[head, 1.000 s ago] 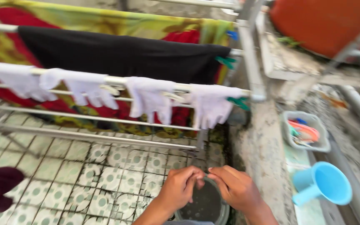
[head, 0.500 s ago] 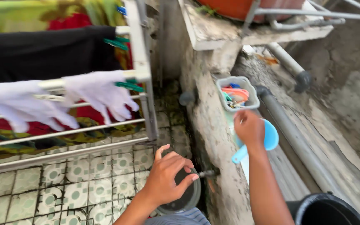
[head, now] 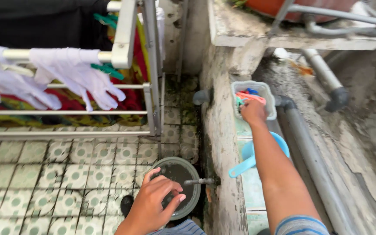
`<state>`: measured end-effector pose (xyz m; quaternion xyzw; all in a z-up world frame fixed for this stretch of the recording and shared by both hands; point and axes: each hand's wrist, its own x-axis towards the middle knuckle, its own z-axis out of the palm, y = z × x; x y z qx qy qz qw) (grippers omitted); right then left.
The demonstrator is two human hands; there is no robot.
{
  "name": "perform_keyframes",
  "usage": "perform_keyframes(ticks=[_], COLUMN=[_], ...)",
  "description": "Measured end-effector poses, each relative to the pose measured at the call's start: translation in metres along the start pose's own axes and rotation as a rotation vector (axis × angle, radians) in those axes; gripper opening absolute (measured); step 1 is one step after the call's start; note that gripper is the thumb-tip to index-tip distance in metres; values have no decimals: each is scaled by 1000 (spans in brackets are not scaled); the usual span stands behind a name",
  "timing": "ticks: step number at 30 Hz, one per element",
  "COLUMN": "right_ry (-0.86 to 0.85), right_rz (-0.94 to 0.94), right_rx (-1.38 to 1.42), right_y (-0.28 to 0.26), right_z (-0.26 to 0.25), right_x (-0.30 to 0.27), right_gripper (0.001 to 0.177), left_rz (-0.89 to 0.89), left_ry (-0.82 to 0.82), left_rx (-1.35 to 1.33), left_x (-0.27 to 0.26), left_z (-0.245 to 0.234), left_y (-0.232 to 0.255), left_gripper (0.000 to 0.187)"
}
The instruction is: Rinsing white gloves and masks in a bucket and hanging them on a drying rack with clothespins
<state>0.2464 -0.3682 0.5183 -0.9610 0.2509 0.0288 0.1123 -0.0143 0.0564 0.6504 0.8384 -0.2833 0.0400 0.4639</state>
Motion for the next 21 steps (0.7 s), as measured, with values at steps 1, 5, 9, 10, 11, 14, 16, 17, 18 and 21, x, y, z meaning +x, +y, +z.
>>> perform_keyframes(ticks=[1, 5, 9, 10, 11, 14, 16, 17, 18, 21], right_ry=[-13, 111, 402, 382, 279, 87, 3, -41, -87, -181], right_rz=[-17, 70, -79, -59, -268, -462, -439, -430, -412, -219], right_rx=[1, 107, 578, 563, 862, 1149, 1136, 1223, 1310, 1335], right_y=[1, -6, -25, -37, -49, -106, -124, -121, -117, -100], right_z=[2, -18, -53, -43, -32, -22, -7, 11, 30, 69], right_x=[5, -11, -62, -95, -127, -226, -265, -273, -283, -299], right_gripper=[22, 18, 18, 18, 9, 13, 10, 9, 8, 9], left_rz=[-17, -66, -228, -250, -299, -344, -351, -380, -415, -531], left_ry=[8, 20, 212, 193, 289, 387, 380, 345, 308, 240], left_rx=[9, 43, -166, -177, -405, -727, -827, -810, -793, -954], left_x=[-2, -14, -4, 6, 15, 42, 56, 60, 60, 30], left_z=[0, -3, 14, 23, 33, 52, 65, 73, 81, 112], left_y=[2, 0, -18, -20, -24, -48, -67, -78, -89, -137], left_gripper=[13, 16, 9, 9, 21, 48, 53, 46, 40, 37])
